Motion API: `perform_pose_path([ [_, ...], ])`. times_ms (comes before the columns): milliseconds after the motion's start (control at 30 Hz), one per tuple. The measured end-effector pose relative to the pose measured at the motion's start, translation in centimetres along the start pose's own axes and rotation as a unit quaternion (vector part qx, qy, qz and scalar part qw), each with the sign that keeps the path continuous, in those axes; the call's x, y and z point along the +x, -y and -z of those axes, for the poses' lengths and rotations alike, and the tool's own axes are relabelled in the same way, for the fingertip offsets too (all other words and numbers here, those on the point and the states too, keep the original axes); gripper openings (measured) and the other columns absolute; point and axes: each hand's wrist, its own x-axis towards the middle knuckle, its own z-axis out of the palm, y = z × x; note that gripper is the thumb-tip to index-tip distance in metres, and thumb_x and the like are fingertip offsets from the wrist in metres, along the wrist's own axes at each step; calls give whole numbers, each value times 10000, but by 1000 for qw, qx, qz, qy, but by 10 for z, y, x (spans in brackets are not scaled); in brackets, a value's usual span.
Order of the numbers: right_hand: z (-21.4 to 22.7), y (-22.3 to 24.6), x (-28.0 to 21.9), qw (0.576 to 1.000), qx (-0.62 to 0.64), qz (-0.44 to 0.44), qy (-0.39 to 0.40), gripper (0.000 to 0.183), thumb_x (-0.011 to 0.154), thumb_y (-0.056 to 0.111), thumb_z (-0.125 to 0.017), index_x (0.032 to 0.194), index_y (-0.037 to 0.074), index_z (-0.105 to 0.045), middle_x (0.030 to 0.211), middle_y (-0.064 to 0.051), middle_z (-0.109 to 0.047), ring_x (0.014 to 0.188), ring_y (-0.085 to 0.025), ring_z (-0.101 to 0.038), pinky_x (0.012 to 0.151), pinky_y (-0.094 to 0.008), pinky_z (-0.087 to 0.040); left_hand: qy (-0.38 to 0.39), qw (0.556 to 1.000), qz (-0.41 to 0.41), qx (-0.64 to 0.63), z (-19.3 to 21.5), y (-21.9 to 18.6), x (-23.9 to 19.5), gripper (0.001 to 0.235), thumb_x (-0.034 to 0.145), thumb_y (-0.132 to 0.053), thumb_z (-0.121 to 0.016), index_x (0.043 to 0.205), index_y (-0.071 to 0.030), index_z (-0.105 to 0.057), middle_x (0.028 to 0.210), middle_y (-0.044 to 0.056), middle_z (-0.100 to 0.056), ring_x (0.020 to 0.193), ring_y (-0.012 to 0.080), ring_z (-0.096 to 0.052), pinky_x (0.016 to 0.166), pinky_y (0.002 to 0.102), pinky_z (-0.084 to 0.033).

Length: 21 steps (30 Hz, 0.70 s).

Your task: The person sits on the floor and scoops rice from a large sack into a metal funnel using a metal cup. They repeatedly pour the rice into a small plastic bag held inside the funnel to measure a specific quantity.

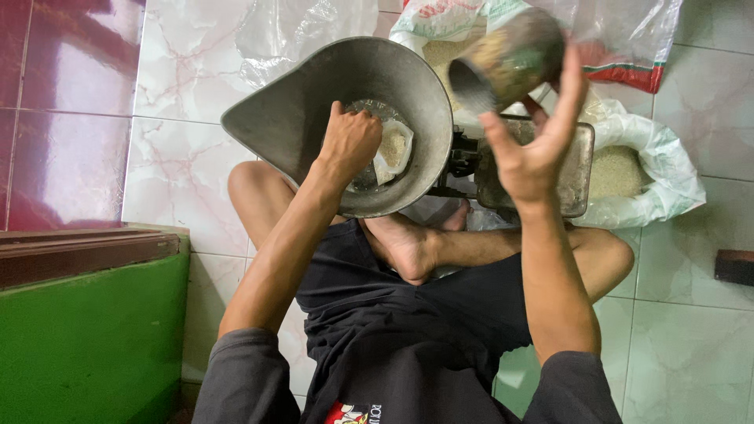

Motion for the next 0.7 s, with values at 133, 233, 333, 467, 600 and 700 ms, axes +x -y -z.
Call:
perform_pose_path([
  [133, -19, 10, 7, 994, -88, 47, 52, 824, 995, 386, -761, 1576, 163, -221, 1482, -167, -333, 1434, -308, -408, 1061, -436, -616, 43, 999, 16, -27, 1, 0, 1, 197, 819, -43, -533, 694, -159, -632, 677, 35, -670, 527, 268, -628, 680, 427, -381],
  [233, -27, 7, 6, 981, -151, 68, 105, 890, 983, 328, -820, 1560, 49, -203, 1490, -220, -346, 1434, -365, -401, 1142, -471, -531, 73, 995, 31, -53, -2, 2, 1, 177, 816, -30, -519, 732, -133, -637, 716, 52, -680, 523, 288, -633, 701, 445, -383],
  [333, -33, 0, 3, 962, -226, 86, 130, 934, 947, 306, -865, 1541, 7, -209, 1511, -262, -367, 1435, -404, -404, 1226, -478, -386, 89, 993, 37, -70, -6, 4, 0, 180, 820, -16, -514, 757, -125, -643, 739, 58, -690, 550, 292, -644, 725, 456, -396],
  [467, -38, -5, -2, 941, -279, 116, 152, 990, 919, 357, -906, 1531, -14, -222, 1494, -269, -392, 1410, -413, -445, 1184, -487, -458, 91, 992, 40, -73, -12, 7, 0, 170, 852, -56, -494, 827, -124, -648, 781, 49, -698, 597, 306, -668, 720, 479, -408],
  [600, -39, -10, -6, 941, -263, 131, 168, 988, 937, 303, -915, 1530, -42, -205, 1535, -274, -348, 1461, -413, -376, 1266, -484, -354, 109, 989, 48, -84, -9, 8, -1, 171, 904, -96, -482, 863, -107, -647, 789, 63, -707, 612, 332, -678, 733, 509, -427],
  [700, -27, -21, -10, 953, -248, 133, 109, 1008, 936, 401, -892, 1564, 46, -188, 1529, -266, -350, 1429, -423, -430, 1214, -523, -462, 94, 990, 54, -86, -14, 9, -3, 194, 948, -242, -503, 917, -123, -653, 830, 64, -727, 670, 339, -704, 690, 501, -448],
])
